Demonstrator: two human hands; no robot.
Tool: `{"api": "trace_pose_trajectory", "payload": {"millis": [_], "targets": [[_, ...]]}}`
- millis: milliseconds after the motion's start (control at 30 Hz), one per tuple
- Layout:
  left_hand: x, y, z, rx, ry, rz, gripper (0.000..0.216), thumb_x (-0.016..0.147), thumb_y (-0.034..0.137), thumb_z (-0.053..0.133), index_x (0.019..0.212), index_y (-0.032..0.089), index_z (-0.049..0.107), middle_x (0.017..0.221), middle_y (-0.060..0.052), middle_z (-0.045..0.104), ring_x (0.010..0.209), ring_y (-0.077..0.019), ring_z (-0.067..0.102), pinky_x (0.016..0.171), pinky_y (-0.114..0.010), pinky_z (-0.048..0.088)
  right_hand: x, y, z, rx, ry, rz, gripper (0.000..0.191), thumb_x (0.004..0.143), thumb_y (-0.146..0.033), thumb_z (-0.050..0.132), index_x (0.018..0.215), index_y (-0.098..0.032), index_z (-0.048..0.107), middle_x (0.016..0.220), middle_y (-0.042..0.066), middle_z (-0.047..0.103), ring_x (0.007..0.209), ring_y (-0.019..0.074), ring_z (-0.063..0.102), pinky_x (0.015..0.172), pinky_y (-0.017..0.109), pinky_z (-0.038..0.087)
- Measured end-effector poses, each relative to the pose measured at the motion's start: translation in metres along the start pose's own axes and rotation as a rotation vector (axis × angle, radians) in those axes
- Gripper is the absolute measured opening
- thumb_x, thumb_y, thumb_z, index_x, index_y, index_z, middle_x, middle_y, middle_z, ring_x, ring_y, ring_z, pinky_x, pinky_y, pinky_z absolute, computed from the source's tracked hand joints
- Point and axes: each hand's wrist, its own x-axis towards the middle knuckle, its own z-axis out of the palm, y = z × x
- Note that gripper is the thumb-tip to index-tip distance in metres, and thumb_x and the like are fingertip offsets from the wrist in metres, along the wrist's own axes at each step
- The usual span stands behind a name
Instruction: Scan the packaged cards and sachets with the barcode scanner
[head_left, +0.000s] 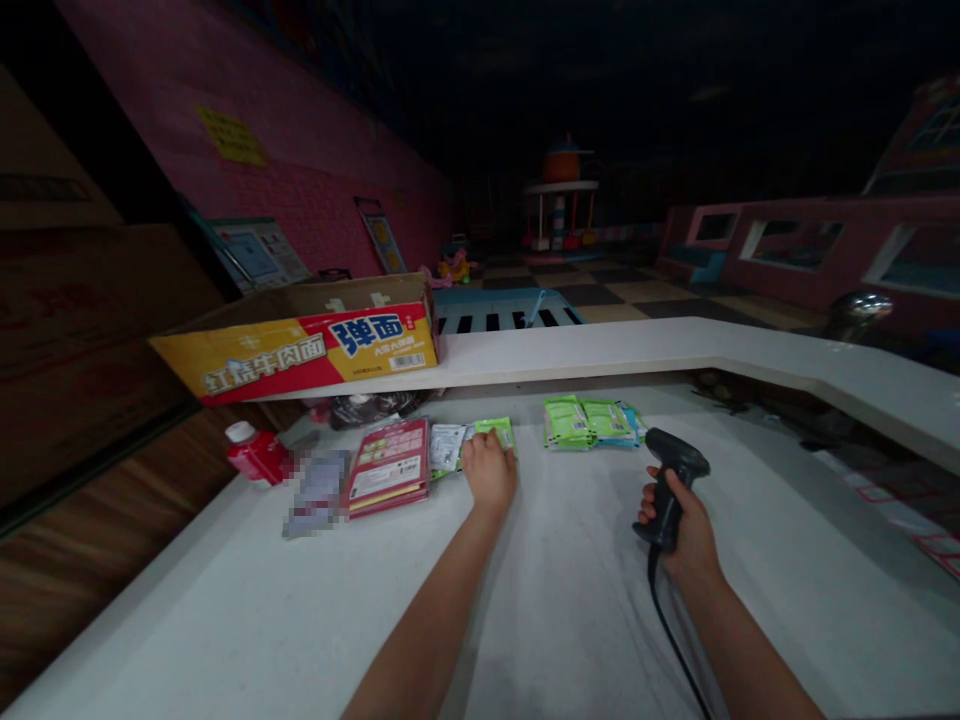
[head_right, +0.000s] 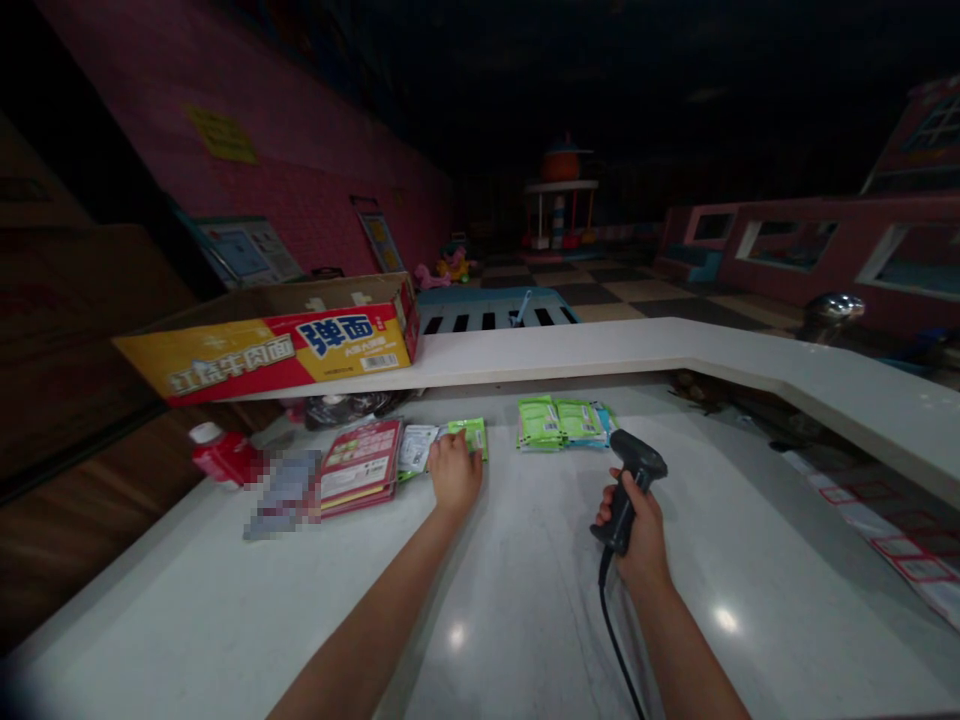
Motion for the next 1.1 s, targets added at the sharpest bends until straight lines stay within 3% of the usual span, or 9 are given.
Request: {"api": "trace_pose_trajectory", "payload": {"millis": [167, 500, 667, 767, 933, 1100], "targets": [[0.014, -0.011, -0.002, 0.115, -0.037, -0.127, 0.064, 0.083, 0.045, 0.063, 0.134, 0.009, 0.048, 0.117, -0.02, 0.058, 0.114, -0.0344, 0.05, 0.093, -0.043, 0.04, -0.001, 0.002, -0.001, -0.017, 0.01, -0.008, 0.037, 0.067, -0.043, 0.081, 0.089, -0.019, 0.065, 0.055, -0.005, 0.058, 0.041, 0.0092, 0.048, 0.038, 0.02, 0.042], [0.016, -0.012, -0.01, 0.033, -0.085, -0.217, 0.072, 0.067, 0.033, 0.081, 0.127, 0.012, 0.049, 0.117, -0.019, 0.06, 0.114, -0.0344, 0.053, 0.093, -0.041, 0.04, -0.002, 0.003, 0.0, -0.023, 0.006, 0.003, 0.039, 0.063, -0.042, 0.083, 0.088, -0.018, 0.066, 0.055, -0.004, 0.059, 0.04, 0.0093, 0.049, 0.037, 0.02, 0.042], [0.01, -0.027, -0.009, -0.348, -0.136, -0.238, 0.033, 0.067, 0.02, 0.077, 0.094, 0.018, 0.058, 0.101, -0.011, 0.065, 0.098, -0.0271, 0.063, 0.085, -0.034, 0.044, -0.002, 0.003, 0.0, -0.024, -0.02, 0.007, 0.038, 0.064, -0.042, 0.082, 0.089, -0.018, 0.066, 0.055, -0.004, 0.059, 0.041, 0.0089, 0.048, 0.037, 0.019, 0.042], [0.001, -0.04, -0.002, -0.594, -0.072, -0.21, 0.027, 0.066, 0.017, 0.074, 0.084, 0.019, 0.054, 0.083, -0.006, 0.066, 0.088, -0.0249, 0.064, 0.079, -0.032, 0.046, -0.006, 0.002, 0.003, -0.073, -0.059, 0.026, 0.039, 0.065, -0.044, 0.082, 0.091, -0.019, 0.066, 0.055, -0.005, 0.058, 0.039, 0.0088, 0.047, 0.036, 0.02, 0.041], [-0.015, -0.056, 0.012, -0.926, -0.069, -0.227, 0.019, 0.078, 0.027, 0.061, 0.091, 0.021, 0.049, 0.079, -0.001, 0.064, 0.056, -0.0148, 0.061, 0.056, -0.026, 0.048, -0.018, 0.003, 0.008, -0.232, -0.277, 0.145, 0.043, 0.066, -0.048, 0.081, 0.095, -0.018, 0.067, 0.055, -0.003, 0.057, 0.036, 0.0091, 0.045, 0.034, 0.021, 0.039], [-0.022, -0.059, 0.016, -1.112, 0.005, -0.302, 0.027, 0.078, 0.038, 0.062, 0.093, 0.021, 0.046, 0.08, 0.0, 0.064, 0.053, -0.0125, 0.061, 0.052, -0.024, 0.05, -0.034, 0.012, 0.008, -0.343, -0.455, 0.208, 0.042, 0.071, -0.046, 0.078, 0.1, -0.018, 0.067, 0.056, -0.002, 0.057, 0.031, 0.0085, 0.043, 0.03, 0.02, 0.035]]}}
